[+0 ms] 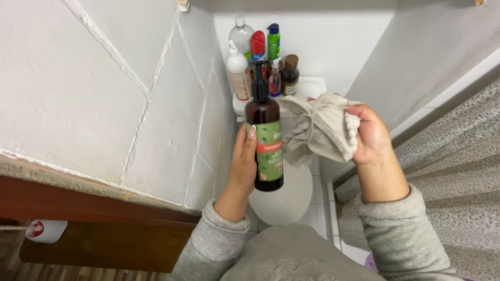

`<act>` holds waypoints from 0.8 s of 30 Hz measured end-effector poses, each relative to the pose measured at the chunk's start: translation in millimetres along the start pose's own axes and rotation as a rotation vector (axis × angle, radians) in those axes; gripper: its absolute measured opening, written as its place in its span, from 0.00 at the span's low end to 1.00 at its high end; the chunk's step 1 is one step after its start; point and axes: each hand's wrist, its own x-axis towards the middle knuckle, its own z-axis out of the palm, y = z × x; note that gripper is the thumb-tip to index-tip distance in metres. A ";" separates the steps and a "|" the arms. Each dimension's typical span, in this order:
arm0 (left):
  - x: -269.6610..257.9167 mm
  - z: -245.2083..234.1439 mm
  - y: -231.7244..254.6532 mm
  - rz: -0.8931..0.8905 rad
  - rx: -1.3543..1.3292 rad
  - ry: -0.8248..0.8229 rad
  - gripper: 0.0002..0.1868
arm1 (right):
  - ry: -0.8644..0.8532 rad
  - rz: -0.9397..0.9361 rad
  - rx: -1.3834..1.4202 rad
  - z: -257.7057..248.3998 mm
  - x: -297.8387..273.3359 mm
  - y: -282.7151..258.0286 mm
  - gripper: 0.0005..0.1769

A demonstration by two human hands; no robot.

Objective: The person wipes several bottles of personal care products using a white cloth, picking each one up from the top of the toilet and placing it on a nearby shelf.

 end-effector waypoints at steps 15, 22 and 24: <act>23.4 -25.4 -9.9 0.222 0.217 -0.448 0.29 | -0.199 0.023 -0.203 38.5 -1.2 7.3 0.35; 17.3 -25.2 -20.0 -0.195 -0.233 -0.493 0.29 | -0.135 -0.047 0.012 29.1 3.9 33.8 0.32; 14.7 -26.5 -17.1 -0.156 -0.296 -0.445 0.31 | -0.104 -0.026 0.088 19.0 5.8 55.3 0.30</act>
